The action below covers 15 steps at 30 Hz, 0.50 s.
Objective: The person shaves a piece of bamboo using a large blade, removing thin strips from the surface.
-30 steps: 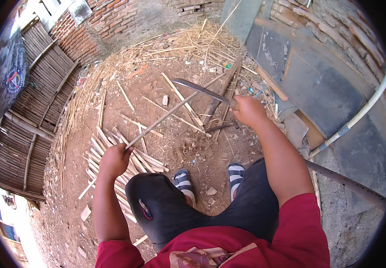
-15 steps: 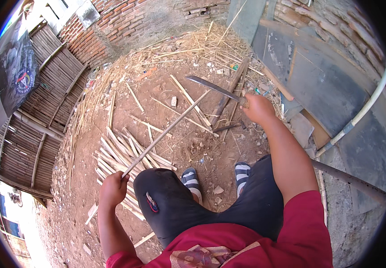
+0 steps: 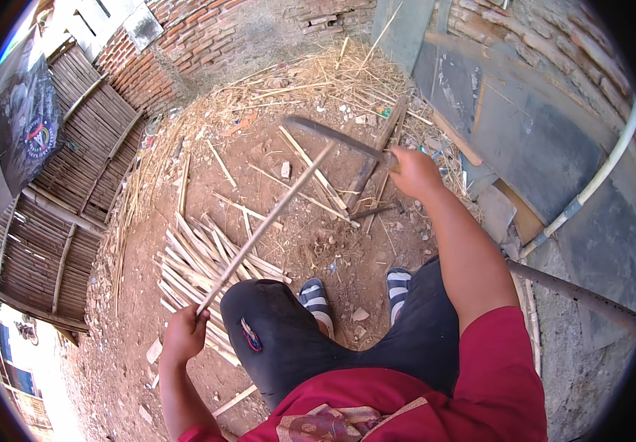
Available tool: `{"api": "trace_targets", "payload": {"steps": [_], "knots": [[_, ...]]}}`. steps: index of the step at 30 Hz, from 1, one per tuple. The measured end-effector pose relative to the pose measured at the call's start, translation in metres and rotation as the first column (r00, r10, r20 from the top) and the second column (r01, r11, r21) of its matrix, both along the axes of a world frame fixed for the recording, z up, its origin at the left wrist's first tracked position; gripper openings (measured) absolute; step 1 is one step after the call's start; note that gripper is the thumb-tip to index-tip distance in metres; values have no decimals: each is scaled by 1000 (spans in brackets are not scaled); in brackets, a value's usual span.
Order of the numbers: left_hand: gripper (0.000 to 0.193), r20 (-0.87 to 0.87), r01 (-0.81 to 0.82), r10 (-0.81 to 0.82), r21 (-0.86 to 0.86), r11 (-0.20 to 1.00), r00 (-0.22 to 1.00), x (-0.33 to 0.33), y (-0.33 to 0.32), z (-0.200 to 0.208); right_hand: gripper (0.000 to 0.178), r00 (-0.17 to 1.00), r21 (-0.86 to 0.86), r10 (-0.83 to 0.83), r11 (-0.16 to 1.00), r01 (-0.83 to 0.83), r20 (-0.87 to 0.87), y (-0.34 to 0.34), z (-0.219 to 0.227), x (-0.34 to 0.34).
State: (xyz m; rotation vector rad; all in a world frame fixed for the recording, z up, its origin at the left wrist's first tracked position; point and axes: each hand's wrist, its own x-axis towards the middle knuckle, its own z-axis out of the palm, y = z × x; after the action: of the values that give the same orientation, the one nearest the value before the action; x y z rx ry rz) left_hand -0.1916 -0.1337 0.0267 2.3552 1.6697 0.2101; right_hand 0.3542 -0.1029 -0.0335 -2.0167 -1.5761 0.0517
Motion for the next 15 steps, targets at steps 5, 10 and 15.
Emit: {"api": "trace_targets", "payload": {"steps": [5,10,15], "knots": [[27,-58,-16,12,-86,996,998,-12,2,-1,37,998,-107,9,994,-2,69,-9,-4,-7],[33,135,17,18,-252,968,991,-19,0,-16,29,958,15,245,968,-250,149,-7,5,-51],[37,230,12,48,-252,968,972,-26,-2,-11,26,928,28,270,958,-287,257,-4,15,-45]]}}
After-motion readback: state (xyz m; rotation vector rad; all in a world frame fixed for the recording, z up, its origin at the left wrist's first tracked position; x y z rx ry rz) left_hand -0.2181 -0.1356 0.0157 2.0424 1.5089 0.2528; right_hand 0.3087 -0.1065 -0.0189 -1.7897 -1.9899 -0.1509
